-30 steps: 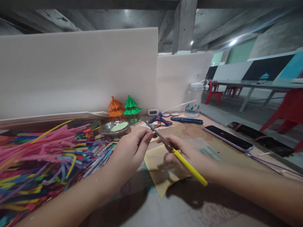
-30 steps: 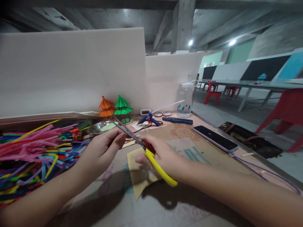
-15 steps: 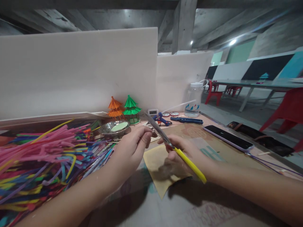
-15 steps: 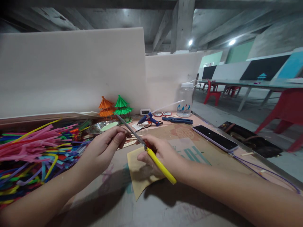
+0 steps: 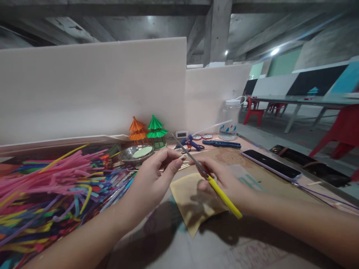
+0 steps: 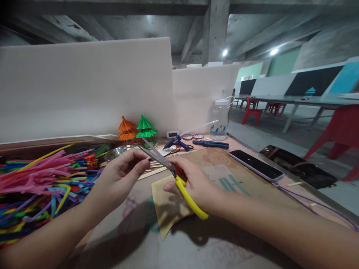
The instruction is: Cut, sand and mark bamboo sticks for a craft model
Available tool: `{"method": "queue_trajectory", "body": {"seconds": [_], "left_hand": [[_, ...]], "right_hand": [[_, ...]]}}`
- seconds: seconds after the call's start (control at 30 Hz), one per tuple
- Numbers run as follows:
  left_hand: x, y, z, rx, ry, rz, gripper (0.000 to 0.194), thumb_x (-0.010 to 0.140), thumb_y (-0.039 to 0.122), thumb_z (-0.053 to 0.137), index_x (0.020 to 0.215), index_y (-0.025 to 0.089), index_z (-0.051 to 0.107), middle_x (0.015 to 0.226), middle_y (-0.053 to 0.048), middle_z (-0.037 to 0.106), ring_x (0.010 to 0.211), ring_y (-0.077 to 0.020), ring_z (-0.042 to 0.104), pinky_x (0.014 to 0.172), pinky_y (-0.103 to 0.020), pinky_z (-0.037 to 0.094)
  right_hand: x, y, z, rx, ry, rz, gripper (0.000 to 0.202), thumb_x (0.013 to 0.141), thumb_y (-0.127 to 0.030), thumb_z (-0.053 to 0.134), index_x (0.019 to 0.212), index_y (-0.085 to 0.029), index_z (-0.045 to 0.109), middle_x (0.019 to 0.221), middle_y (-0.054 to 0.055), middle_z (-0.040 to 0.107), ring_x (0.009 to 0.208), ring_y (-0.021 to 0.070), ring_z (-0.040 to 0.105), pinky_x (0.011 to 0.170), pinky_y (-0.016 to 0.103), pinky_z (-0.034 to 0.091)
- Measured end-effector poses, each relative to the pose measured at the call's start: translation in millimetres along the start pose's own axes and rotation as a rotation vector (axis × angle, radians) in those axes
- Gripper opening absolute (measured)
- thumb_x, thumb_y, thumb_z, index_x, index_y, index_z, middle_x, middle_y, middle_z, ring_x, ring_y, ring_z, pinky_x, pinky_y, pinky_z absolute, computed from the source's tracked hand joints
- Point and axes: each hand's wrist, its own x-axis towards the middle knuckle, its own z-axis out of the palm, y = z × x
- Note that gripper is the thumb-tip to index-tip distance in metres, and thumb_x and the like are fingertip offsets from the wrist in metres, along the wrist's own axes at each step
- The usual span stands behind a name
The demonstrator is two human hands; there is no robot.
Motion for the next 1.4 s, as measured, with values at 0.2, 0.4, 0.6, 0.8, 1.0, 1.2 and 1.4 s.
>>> {"method": "queue_trajectory", "body": {"seconds": [0.2, 0.4, 0.6, 0.8, 1.0, 1.2, 1.4], "left_hand": [[-0.5, 3.9, 1.8, 0.023, 0.028, -0.008, 0.014, 0.095, 0.03, 0.057, 0.089, 0.019, 0.064, 0.081, 0.0, 0.064, 0.072, -0.0128, 0.058, 0.064, -0.024, 0.045], [-0.2, 4.1, 1.0, 0.178, 0.069, 0.05, 0.015, 0.094, 0.029, 0.058, 0.086, 0.018, 0.065, 0.071, 0.002, 0.06, 0.058, -0.0099, 0.049, 0.053, -0.022, 0.039], [-2.8, 3.1, -3.9, 0.506, 0.094, 0.28, 0.008, 0.095, 0.02, 0.057, 0.089, 0.018, 0.062, 0.074, 0.001, 0.063, 0.063, -0.0105, 0.054, 0.059, -0.022, 0.04], [-3.3, 1.0, -4.0, 0.597, 0.105, 0.317, 0.005, 0.095, 0.019, 0.056, 0.089, 0.019, 0.058, 0.077, 0.0, 0.065, 0.071, -0.0133, 0.062, 0.06, -0.022, 0.044], [-2.3, -0.6, -3.0, 0.6, 0.117, 0.327, 0.006, 0.096, 0.021, 0.055, 0.09, 0.019, 0.056, 0.08, -0.001, 0.066, 0.071, -0.0129, 0.063, 0.059, -0.022, 0.043], [-2.4, -2.5, -3.5, 0.708, 0.129, 0.403, 0.007, 0.095, 0.014, 0.055, 0.092, 0.02, 0.055, 0.083, -0.001, 0.066, 0.075, -0.0133, 0.064, 0.06, -0.021, 0.042], [-3.6, -6.2, -1.7, 0.735, 0.127, 0.44, 0.011, 0.093, 0.009, 0.056, 0.091, 0.019, 0.054, 0.081, 0.0, 0.064, 0.074, -0.0127, 0.062, 0.061, -0.021, 0.041]], "right_hand": [[-0.6, -1.9, 0.5, 0.038, -0.019, 0.015, 0.057, 0.084, -0.061, 0.067, 0.124, -0.022, 0.059, 0.084, 0.001, 0.052, 0.079, 0.0185, 0.049, 0.075, 0.033, 0.044], [-1.3, -3.5, 3.6, 0.126, -0.05, 0.041, 0.057, 0.083, -0.066, 0.066, 0.119, -0.022, 0.059, 0.082, 0.0, 0.052, 0.078, 0.0179, 0.049, 0.073, 0.032, 0.045], [-2.4, -7.5, 6.0, 0.116, -0.067, 0.038, 0.044, 0.085, -0.052, 0.068, 0.115, -0.021, 0.059, 0.085, 0.0, 0.056, 0.071, 0.0145, 0.047, 0.07, 0.029, 0.045], [-3.3, -1.7, 8.1, 0.112, -0.098, 0.103, 0.05, 0.087, -0.059, 0.063, 0.12, -0.022, 0.058, 0.086, 0.001, 0.057, 0.072, 0.0151, 0.049, 0.067, 0.028, 0.043], [-5.6, 1.0, 9.3, 0.154, -0.105, 0.059, 0.059, 0.088, -0.066, 0.058, 0.127, -0.022, 0.054, 0.088, 0.002, 0.054, 0.072, 0.0147, 0.047, 0.069, 0.029, 0.044], [-5.9, -5.4, 11.9, 0.157, -0.095, 0.059, 0.059, 0.088, -0.067, 0.058, 0.127, -0.022, 0.054, 0.09, 0.002, 0.057, 0.076, 0.0159, 0.051, 0.071, 0.03, 0.044], [-6.6, 1.1, 14.6, 0.123, -0.083, 0.086, 0.058, 0.087, -0.068, 0.058, 0.12, -0.021, 0.057, 0.087, 0.001, 0.057, 0.072, 0.0151, 0.048, 0.065, 0.028, 0.04]]}}
